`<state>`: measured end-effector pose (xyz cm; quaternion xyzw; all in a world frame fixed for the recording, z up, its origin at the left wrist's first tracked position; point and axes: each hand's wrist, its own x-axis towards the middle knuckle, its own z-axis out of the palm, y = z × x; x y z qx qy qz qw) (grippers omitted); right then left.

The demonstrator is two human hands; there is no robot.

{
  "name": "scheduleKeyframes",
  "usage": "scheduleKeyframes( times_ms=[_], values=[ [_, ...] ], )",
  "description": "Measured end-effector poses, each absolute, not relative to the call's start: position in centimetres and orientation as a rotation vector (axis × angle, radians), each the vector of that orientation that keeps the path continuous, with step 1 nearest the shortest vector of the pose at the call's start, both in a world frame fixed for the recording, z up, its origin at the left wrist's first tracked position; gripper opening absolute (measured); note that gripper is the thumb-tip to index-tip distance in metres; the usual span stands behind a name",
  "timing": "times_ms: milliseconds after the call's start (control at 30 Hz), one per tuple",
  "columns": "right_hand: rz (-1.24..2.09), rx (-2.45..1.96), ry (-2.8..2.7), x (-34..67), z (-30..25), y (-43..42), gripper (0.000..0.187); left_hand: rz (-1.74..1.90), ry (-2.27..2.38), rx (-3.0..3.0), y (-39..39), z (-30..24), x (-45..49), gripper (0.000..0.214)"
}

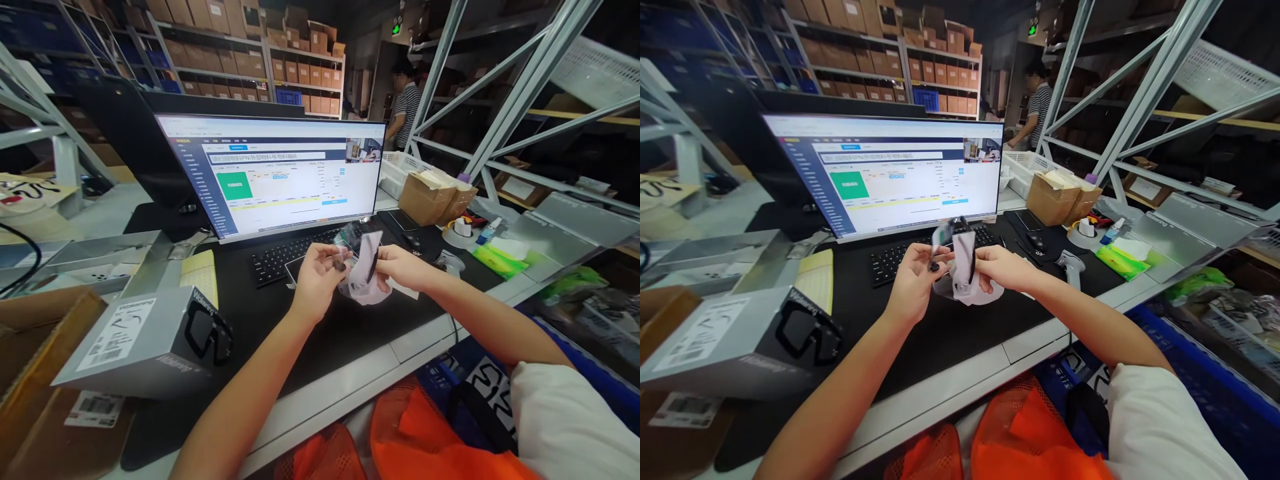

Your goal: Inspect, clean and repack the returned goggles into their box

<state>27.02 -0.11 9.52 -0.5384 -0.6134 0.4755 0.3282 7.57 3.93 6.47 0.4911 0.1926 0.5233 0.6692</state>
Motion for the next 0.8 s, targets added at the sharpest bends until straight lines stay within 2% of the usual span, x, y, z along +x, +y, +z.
scheduleKeyframes(
  times_ms=[167, 367, 533, 700, 800],
  values=[
    [1.226, -1.318, -1.517, 26.4, 9.7, 0.7, 0.03, 1.138, 0.427, 0.919, 3.8, 6.2, 8.1, 0.041],
    [1.186, -1.206, -1.445, 25.5, 9.5, 1.3, 0.04, 1.332, 0.438, 0.96, 4.0, 6.1, 8.3, 0.046],
    [0.984, -1.25, -1.446, 24.9, 9.0, 1.8, 0.035, 1.389, 0.4, 0.91, 4.5, 6.2, 7.7, 0.041],
    [1.188, -1.247, -1.496, 24.8, 9.8, 2.5, 0.024, 1.304, 0.358, 0.966, 5.0, 6.3, 7.1, 0.039],
    [1.228, -1.226, -1.504, 24.8, 10.2, 2.5, 0.026, 1.323, 0.363, 0.948, 5.2, 6.5, 7.0, 0.04]
  ],
)
